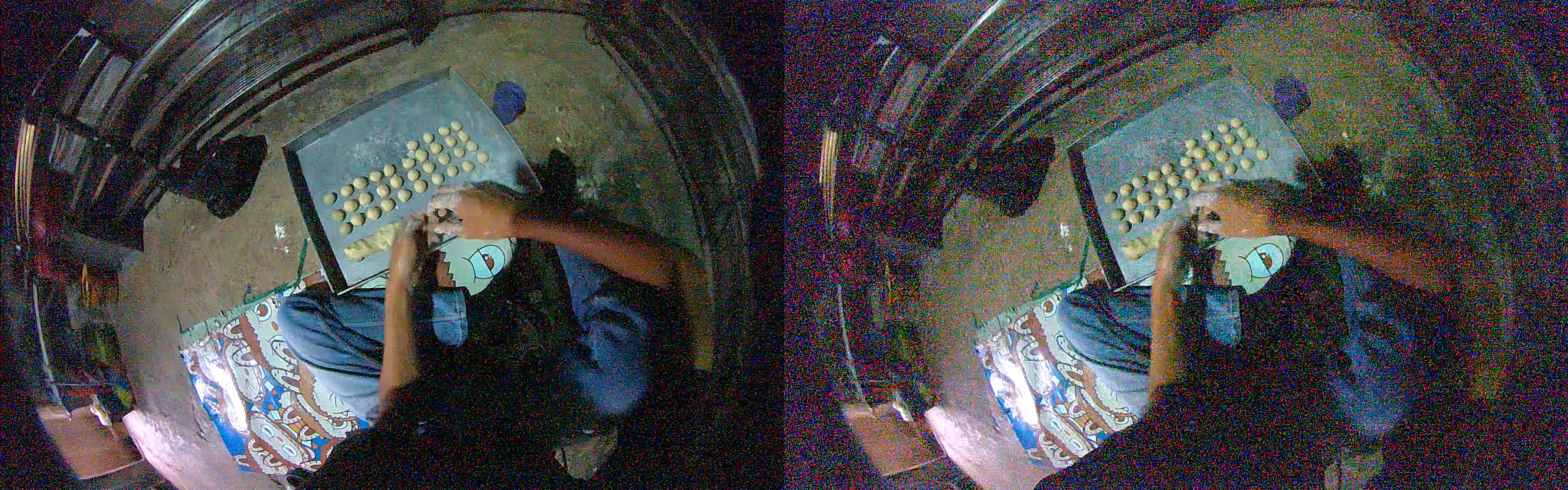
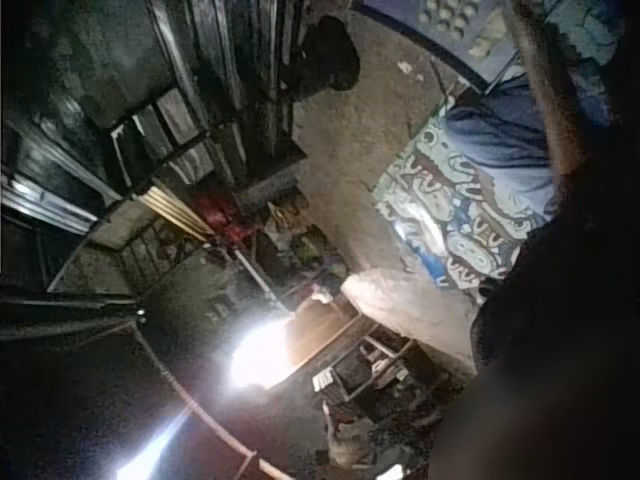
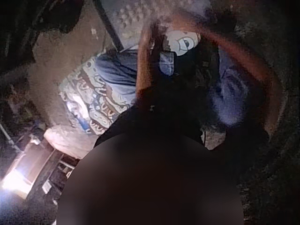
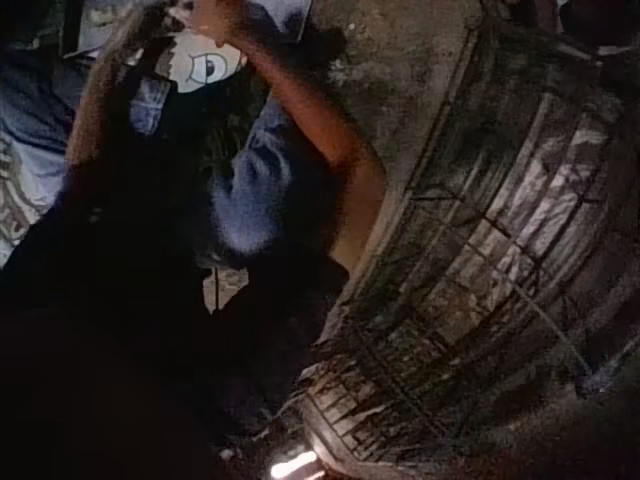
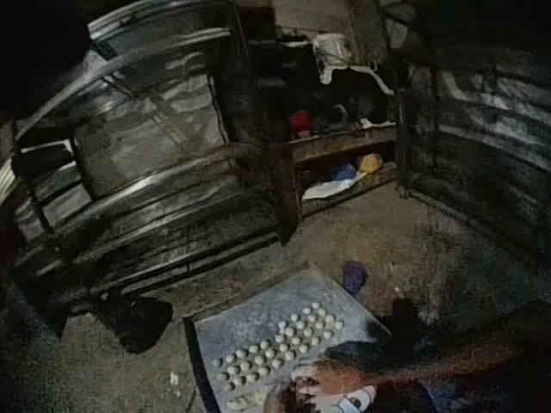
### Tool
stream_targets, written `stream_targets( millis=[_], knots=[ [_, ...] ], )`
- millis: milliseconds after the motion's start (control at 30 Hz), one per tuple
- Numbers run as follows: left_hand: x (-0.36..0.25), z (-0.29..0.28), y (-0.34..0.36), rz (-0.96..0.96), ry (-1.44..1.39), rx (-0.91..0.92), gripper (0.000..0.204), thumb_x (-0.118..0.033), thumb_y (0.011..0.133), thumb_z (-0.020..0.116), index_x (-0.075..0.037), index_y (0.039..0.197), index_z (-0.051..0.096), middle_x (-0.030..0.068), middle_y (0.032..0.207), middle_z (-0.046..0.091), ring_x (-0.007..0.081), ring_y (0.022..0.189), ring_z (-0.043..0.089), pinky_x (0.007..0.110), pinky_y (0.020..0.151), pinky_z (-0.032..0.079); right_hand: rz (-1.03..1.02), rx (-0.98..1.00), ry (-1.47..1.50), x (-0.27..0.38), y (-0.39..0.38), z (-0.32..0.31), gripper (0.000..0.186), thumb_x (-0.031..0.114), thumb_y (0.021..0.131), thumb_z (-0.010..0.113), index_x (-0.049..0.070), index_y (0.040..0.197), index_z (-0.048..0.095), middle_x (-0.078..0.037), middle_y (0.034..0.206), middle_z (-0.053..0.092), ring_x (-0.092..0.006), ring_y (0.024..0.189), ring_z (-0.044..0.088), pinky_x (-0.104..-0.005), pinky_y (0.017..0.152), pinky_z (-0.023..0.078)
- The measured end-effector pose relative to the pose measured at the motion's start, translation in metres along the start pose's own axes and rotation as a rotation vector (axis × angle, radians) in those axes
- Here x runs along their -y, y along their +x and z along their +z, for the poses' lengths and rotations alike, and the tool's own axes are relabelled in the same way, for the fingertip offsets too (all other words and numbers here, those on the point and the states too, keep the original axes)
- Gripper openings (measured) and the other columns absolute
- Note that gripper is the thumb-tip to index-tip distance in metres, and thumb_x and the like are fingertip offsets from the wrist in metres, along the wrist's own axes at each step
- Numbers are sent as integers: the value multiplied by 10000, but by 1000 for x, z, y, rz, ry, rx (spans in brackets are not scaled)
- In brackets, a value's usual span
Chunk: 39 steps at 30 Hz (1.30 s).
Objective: The person rolls small pieces of dough into spheres between their palms and places them in neat rows on a metal baking tray.
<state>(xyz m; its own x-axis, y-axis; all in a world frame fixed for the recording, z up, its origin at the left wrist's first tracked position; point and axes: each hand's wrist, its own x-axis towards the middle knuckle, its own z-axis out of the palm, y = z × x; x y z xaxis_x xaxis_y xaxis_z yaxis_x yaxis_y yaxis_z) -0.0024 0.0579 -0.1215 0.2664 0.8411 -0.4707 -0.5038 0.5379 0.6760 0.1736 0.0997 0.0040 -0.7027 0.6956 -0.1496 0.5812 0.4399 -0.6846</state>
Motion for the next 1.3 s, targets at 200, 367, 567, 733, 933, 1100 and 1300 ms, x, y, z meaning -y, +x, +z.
stream_targets(
  millis=[200, 367, 567, 733, 933, 1100, 1300],
  knots=[
    [-64, -51, 111, 692, 1085, -46, 265, -157, 794, 698, 2, 982, 602, 116, 833, 654, 236, 747, 650, 394, 674, 527, -98, 2, -205, -19, -26, 0, 252, 278, 888, 652, 63, 1016, 622, -142, 1012, 617, -339, 988, 614, -454, 854, 493],
    [-113, -89, 182, 749, 1640, -104, 227, -214, 766, 731, -12, 849, 667, 189, 800, 678, 334, 742, 679, 412, 654, 522, -116, 157, -115, -26, -33, 5, 285, 256, 880, 659, 24, 1042, 621, -169, 1047, 623, -357, 1019, 608, -457, 875, 493],
    [-106, -39, 227, 588, 2128, 4, 352, -402, 853, 638, -57, 807, 687, 146, 806, 691, 345, 707, 657, 418, 635, 510, 44, 198, -86, -30, -54, -7, 292, 242, 889, 639, 7, 1061, 613, -178, 1090, 624, -370, 1060, 600, -460, 914, 493],
    [-112, -46, 217, 782, 1728, 144, 179, -217, 782, 740, -85, 902, 730, 111, 867, 723, 297, 771, 698, 381, 697, 541, -74, 131, -114, -45, -54, 9, 327, 240, 887, 636, 21, 1127, 595, -189, 1122, 619, -378, 1090, 587, -460, 946, 488],
    [-115, -32, 211, 665, 1688, 148, 169, -194, 772, 737, -98, 912, 739, 109, 834, 730, 280, 709, 699, 357, 680, 547, -83, 51, -106, -65, -60, 33, 338, 236, 890, 632, 28, 1153, 591, -196, 1162, 614, -372, 1133, 574, -455, 961, 481],
    [-122, -20, 203, 545, 1708, 141, 110, -184, 799, 711, -101, 867, 735, 98, 804, 731, 265, 687, 700, 369, 657, 541, 139, 240, 56, -49, -49, 16, 328, 238, 889, 634, 26, 1136, 590, -191, 1123, 617, -373, 1118, 571, -459, 952, 479],
    [-125, -19, 205, 463, 1842, 73, 123, -206, 808, 691, -110, 866, 741, 95, 805, 732, 276, 698, 702, 381, 664, 542, -1, 187, -101, -54, -51, 20, 323, 246, 895, 629, 27, 1127, 581, -184, 1101, 608, -372, 1121, 560, -466, 950, 476]
  ],
)
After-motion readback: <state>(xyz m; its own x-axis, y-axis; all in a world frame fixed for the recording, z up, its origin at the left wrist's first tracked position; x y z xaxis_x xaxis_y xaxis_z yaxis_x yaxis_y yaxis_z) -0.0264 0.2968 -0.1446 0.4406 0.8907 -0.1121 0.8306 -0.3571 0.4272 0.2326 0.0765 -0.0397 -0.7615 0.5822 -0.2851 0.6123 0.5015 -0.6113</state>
